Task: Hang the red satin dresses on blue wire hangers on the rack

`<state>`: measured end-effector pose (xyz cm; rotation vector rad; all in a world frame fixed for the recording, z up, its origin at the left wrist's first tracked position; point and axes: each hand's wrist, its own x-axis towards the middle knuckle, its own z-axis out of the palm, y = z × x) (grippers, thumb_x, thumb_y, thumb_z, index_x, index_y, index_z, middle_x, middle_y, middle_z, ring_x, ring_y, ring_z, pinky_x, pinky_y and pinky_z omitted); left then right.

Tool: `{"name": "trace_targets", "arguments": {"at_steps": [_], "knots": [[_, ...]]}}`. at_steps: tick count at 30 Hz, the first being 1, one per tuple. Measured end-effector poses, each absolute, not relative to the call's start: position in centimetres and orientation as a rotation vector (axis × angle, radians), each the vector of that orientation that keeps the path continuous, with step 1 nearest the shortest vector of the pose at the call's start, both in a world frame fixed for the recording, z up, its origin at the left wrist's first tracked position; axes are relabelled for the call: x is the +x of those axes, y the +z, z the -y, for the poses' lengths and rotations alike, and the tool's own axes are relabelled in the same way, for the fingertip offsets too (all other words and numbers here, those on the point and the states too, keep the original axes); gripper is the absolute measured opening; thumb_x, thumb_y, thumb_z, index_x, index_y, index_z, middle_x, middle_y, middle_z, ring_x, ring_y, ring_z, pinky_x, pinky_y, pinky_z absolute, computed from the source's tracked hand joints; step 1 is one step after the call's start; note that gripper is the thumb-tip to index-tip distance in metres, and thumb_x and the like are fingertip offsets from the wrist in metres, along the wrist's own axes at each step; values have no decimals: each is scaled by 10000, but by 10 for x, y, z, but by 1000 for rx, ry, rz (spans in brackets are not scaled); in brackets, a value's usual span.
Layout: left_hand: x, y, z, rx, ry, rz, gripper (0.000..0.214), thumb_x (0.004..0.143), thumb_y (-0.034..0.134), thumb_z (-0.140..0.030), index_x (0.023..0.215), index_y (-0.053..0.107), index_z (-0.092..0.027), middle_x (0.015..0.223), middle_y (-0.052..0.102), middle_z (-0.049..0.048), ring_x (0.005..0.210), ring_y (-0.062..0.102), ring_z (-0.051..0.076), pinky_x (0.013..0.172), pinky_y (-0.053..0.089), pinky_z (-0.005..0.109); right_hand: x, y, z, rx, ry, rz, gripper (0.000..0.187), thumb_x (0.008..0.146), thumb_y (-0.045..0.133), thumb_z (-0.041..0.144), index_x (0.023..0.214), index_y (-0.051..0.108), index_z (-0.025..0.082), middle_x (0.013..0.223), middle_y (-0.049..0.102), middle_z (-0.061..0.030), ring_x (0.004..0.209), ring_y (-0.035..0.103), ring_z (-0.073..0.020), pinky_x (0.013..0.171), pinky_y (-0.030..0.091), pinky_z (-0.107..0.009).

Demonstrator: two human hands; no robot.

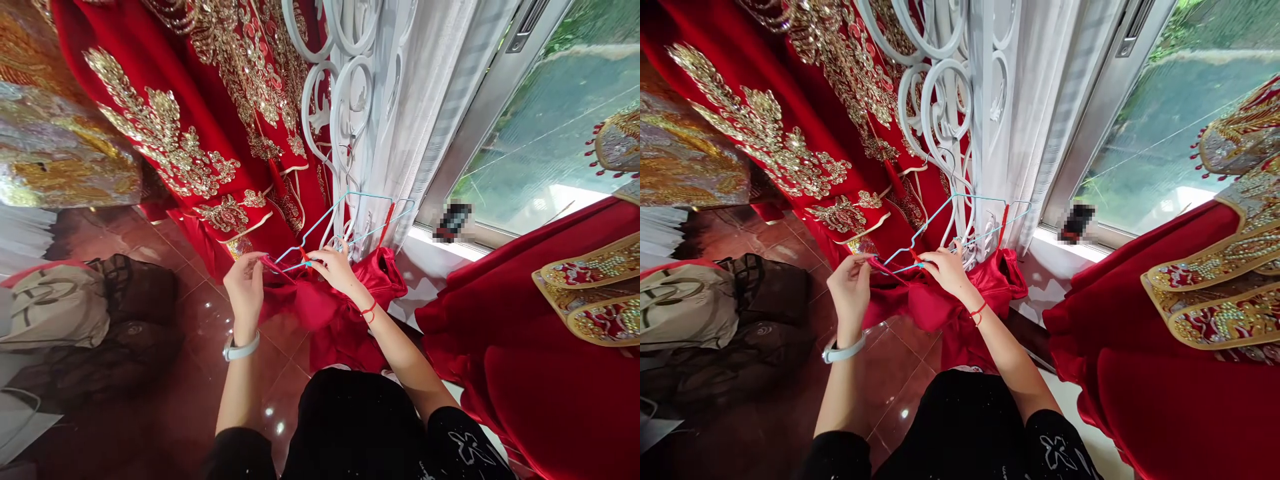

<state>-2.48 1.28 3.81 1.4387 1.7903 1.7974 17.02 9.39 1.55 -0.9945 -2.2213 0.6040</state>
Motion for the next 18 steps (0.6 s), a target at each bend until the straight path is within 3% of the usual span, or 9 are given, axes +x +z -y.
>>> {"name": "trace_targets", "arguments": {"at_steps": [8, 12, 15, 18], "knots": [[10, 78, -45, 1950, 1470, -1762, 198, 903, 546, -212, 965, 731, -181, 963, 745, 62, 836, 678, 177, 758, 535, 279, 169, 18, -90, -1029, 585, 2225, 248, 995, 581, 215, 1130, 770, 304, 1106, 786, -41, 1037, 657, -246, 1184, 205, -527], [13, 61, -39, 1890, 1334, -1790, 214, 879, 605, -255, 1054, 710, -191, 960, 737, 57, 767, 673, 164, 756, 533, 283, 172, 19, -92, -1037, 624, 2200, 233, 996, 585, 237, 1113, 781, 285, 1017, 774, -54, 1027, 651, -240, 1197, 175, -544], [6, 37, -24, 1726, 1334, -1751, 341, 823, 680, -299, 1149, 656, -202, 927, 697, 31, 736, 665, 151, 706, 551, 266, 172, 20, -93, -1031, 642, 2198, 252, 1006, 562, 249, 1125, 780, 290, 966, 765, -41, 982, 649, -226, 1204, 165, -550], [4, 18, -12, 1545, 1505, -1672, 491, 814, 701, -344, 1266, 562, -211, 972, 668, 36, 858, 692, 176, 724, 581, 274, 173, 20, -93, -1036, 635, 2206, 251, 1004, 564, 261, 1124, 782, 296, 913, 756, -27, 944, 646, -218, 1211, 149, -559]]}}
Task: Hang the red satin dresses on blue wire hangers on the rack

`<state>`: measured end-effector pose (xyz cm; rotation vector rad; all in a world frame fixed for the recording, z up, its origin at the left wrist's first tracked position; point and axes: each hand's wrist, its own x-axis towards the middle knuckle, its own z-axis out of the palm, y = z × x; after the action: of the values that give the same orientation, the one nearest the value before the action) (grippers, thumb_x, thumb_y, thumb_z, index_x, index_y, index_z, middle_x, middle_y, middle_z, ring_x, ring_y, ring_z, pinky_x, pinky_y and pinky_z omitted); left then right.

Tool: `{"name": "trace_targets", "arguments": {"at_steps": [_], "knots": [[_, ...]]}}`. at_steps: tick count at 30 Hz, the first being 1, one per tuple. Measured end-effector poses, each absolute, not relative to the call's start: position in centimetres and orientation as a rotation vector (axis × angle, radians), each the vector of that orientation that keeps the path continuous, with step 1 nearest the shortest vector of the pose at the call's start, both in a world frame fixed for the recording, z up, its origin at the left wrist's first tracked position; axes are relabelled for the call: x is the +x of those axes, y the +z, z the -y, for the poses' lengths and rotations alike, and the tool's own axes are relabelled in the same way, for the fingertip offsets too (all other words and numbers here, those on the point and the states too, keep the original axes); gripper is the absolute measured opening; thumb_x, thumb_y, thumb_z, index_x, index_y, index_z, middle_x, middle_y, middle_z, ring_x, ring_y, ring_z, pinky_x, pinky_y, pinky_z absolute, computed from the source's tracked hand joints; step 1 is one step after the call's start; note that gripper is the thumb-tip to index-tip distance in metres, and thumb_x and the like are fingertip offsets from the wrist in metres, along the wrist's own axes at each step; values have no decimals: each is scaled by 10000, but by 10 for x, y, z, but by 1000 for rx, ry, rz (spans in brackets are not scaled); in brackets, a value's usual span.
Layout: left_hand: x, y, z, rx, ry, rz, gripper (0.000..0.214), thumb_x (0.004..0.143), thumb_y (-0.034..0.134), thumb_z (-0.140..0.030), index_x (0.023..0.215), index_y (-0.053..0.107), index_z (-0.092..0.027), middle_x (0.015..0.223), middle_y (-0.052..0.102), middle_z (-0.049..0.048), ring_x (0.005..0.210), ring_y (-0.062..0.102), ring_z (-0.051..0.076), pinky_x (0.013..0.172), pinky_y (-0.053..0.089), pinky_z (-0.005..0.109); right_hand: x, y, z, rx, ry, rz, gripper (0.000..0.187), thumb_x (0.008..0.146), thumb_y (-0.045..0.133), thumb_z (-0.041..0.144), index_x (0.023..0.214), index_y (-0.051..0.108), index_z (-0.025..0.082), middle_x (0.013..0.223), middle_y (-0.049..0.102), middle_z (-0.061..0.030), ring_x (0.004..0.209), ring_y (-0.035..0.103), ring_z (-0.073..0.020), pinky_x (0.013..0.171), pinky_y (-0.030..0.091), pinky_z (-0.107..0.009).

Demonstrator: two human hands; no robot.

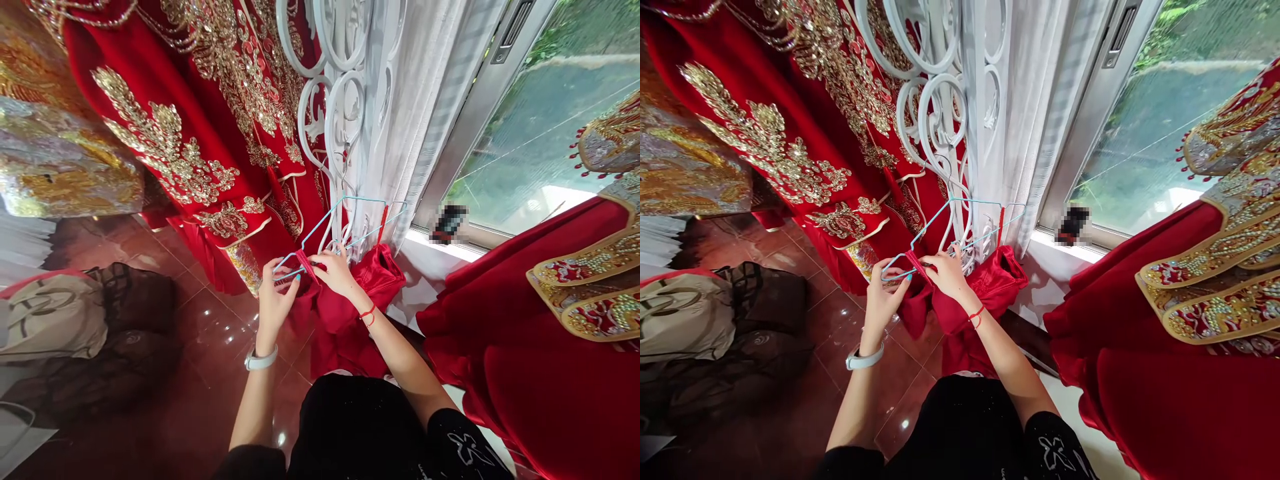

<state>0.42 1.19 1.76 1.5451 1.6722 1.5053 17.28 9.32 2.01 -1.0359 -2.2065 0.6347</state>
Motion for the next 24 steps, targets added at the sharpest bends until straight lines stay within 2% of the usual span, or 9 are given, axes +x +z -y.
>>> {"name": "trace_targets", "arguments": {"at_steps": [2, 5, 8, 12, 15, 16, 19, 21, 24], "knots": [[6, 17, -8, 1595, 1600, -1704, 505, 826, 694, -334, 1295, 548, -211, 1103, 668, 77, 1021, 685, 215, 864, 587, 338, 173, 20, -93, -1021, 638, 2210, 246, 997, 574, 257, 1122, 784, 293, 935, 764, -29, 954, 645, -219, 1212, 149, -558], [10, 32, -12, 1909, 1553, -1852, 388, 868, 662, -302, 1242, 626, -205, 1223, 674, 114, 1169, 627, 268, 1059, 489, 433, 169, 19, -91, -1008, 648, 2200, 255, 983, 580, 219, 1121, 783, 288, 1016, 786, -40, 984, 650, -228, 1210, 183, -550], [15, 51, -26, 2124, 1338, -1924, 277, 940, 601, -311, 1179, 681, -195, 1150, 721, 111, 1085, 647, 281, 1000, 477, 427, 165, 16, -86, -936, 676, 2147, 263, 969, 576, 194, 1108, 779, 288, 1084, 789, -42, 1030, 663, -231, 1202, 256, -525], [18, 55, -46, 2145, 1212, -2093, 227, 1001, 516, -313, 1071, 697, -194, 1057, 739, 99, 961, 673, 260, 929, 451, 401, 197, 0, -86, -797, 634, 1817, 294, 931, 553, 188, 1123, 760, 266, 1180, 747, -58, 1140, 659, -225, 1114, 425, -433], [13, 49, -58, 2174, 1213, -2124, 214, 1011, 510, -333, 1026, 689, -215, 1033, 743, 76, 966, 674, 246, 950, 421, 389, 263, -32, -95, -1141, 411, 1367, 306, 861, 552, 198, 1107, 733, 218, 1117, 730, -95, 1059, 661, -242, 1001, 506, -418], [10, 47, -61, 2193, 1211, -2098, 212, 1011, 511, -339, 1025, 685, -220, 1037, 743, 69, 968, 675, 241, 939, 421, 379, 289, -46, -98, -1337, 366, 1253, 354, 826, 575, 201, 1155, 706, 199, 1122, 721, -107, 1024, 659, -242, 975, 518, -416], [2, 42, -68, 2221, 1209, -2025, 218, 1013, 507, -355, 1025, 680, -224, 1044, 742, 61, 976, 675, 235, 884, 427, 357, 353, -88, -102, -1810, 500, 1232, 563, 652, 729, 196, 1208, 669, 126, 994, 720, -125, 982, 658, -287, 969, 513, -459], [0, 41, -72, 2223, 1219, -1998, 228, 1013, 505, -370, 1013, 681, -225, 1035, 742, 57, 976, 674, 235, 858, 425, 350, 376, -110, -101, -1920, 645, 1254, 450, 628, 721, 183, 1075, 698, 133, 825, 700, -83, 910, 676, -292, 934, 525, -465], [-2, 40, -76, 2228, 1244, -1957, 249, 1010, 504, -395, 1002, 686, -226, 1025, 739, 53, 972, 672, 234, 837, 425, 342, 388, -123, -100, -1918, 698, 1242, 128, 654, 661, 176, 780, 654, 197, 650, 633, -32, 814, 692, -271, 873, 551, -436]]}}
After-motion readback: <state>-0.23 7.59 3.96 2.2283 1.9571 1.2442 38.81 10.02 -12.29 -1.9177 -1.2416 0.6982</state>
